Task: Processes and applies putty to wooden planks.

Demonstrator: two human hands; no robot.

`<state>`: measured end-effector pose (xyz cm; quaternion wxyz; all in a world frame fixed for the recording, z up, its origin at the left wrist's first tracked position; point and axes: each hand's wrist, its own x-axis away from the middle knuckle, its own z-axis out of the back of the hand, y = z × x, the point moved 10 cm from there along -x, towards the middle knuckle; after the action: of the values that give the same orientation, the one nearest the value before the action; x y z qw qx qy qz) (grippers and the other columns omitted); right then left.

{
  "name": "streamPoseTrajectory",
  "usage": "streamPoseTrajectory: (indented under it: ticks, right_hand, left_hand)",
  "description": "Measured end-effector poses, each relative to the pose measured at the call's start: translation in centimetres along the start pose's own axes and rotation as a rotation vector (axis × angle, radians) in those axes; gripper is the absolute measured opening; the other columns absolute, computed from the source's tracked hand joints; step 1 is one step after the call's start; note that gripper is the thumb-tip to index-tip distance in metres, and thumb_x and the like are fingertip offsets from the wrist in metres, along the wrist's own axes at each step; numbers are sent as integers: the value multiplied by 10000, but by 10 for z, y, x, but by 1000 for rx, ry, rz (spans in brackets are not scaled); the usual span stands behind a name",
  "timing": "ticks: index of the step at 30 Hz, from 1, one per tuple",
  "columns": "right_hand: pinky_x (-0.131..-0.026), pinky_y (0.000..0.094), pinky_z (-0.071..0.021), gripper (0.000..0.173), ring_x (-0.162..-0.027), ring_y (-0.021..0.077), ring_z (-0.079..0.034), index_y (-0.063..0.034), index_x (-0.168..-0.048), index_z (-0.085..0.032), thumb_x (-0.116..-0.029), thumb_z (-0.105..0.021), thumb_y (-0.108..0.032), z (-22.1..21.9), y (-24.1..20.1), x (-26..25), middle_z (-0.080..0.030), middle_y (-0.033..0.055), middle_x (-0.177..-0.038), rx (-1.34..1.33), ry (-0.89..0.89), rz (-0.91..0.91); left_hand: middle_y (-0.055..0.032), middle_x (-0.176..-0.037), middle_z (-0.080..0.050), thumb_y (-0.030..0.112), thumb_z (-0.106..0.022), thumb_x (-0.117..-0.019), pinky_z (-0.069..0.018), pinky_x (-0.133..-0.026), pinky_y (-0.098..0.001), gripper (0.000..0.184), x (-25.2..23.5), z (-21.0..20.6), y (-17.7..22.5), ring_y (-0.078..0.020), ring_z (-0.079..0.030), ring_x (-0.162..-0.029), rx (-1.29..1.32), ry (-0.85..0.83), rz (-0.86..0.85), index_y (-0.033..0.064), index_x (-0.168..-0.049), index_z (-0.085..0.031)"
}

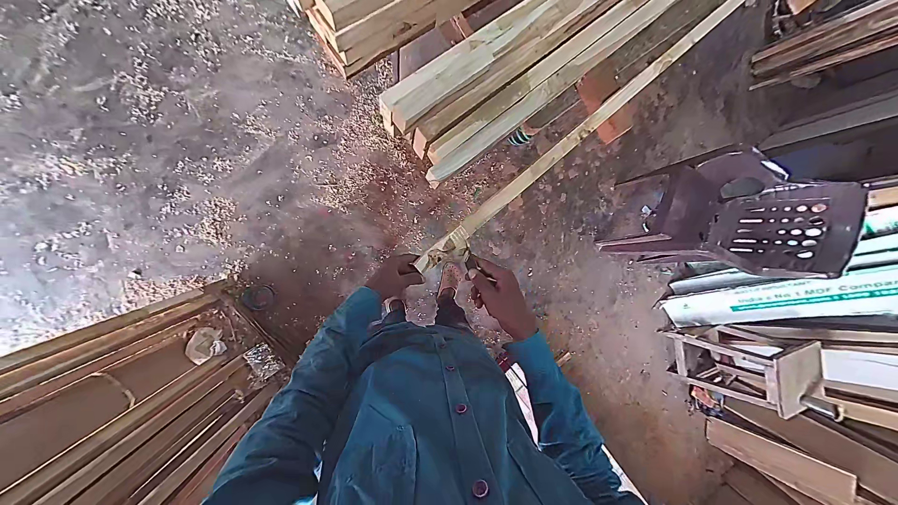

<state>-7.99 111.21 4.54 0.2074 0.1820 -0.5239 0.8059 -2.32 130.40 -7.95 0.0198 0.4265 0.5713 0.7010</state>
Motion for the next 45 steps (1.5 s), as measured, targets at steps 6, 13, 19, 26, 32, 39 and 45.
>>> streamPoseTrajectory:
  ticks: [6,13,19,26,32,39,45]
  right_hand:
    - [-824,422,-628,586,-952,242,-723,-155,-1535,-503,-983,-699,-130,-25,13,-3,-665,168,-1263,66,87,92]
    - [-716,512,-612,623,-921,379,-692,-205,-1584,-428,-1004,-633,-102,-68,9,-12,-501,263,-1385,518,240,226]
    - [-863,480,-596,611,-1050,406,-661,-148,-1587,-399,-1004,-581,-115,-76,17,28,-485,309,-1364,702,104,-118]
    - [-740,527,-585,615,-969,434,-662,-103,-1599,-362,-1040,-594,-216,-52,-27,-9,-467,344,-1367,585,206,-95]
    - [-699,513,-592,572,-921,411,-671,-92,-1572,-397,-1039,-578,-197,-76,-18,4,-452,324,-1360,608,132,-117]
    - [-720,502,-598,624,-922,398,-676,-66,-1565,-393,-1001,-638,-175,-86,-14,10,-451,319,-1361,638,101,-109]
    - [-724,490,-601,642,-918,390,-681,-55,-1565,-373,-1005,-637,-223,-94,-13,21,-439,331,-1374,725,-13,-168]
  left_hand:
    - [-100,-882,-691,551,-158,-1103,-550,-602,-327,667,-13,-22,-51,-171,-636,-644,541,-7,465,46,-1175,-589]
    - [7,-607,-501,531,-275,-1103,-342,-398,-226,555,-16,-28,-48,-81,-379,-415,467,58,562,108,-941,-596]
    - [-9,-630,-501,516,-225,-1120,-380,-441,-260,601,-20,-17,-46,-105,-414,-457,244,114,488,77,-896,-569]
    - [-105,-787,-563,500,-108,-1121,-484,-608,-398,733,-16,-16,-32,-196,-507,-605,-12,119,425,-22,-1037,-615]
    - [-108,-784,-564,491,-103,-1123,-475,-618,-396,745,-13,-18,-32,-197,-496,-612,6,111,432,-25,-1025,-631]
    - [-40,-667,-498,498,-143,-1123,-436,-528,-331,685,-15,-18,-38,-149,-443,-519,107,130,452,38,-865,-580]
    - [-9,-607,-496,484,-178,-1123,-413,-480,-292,648,-15,-18,-40,-116,-428,-465,160,139,473,64,-828,-575]
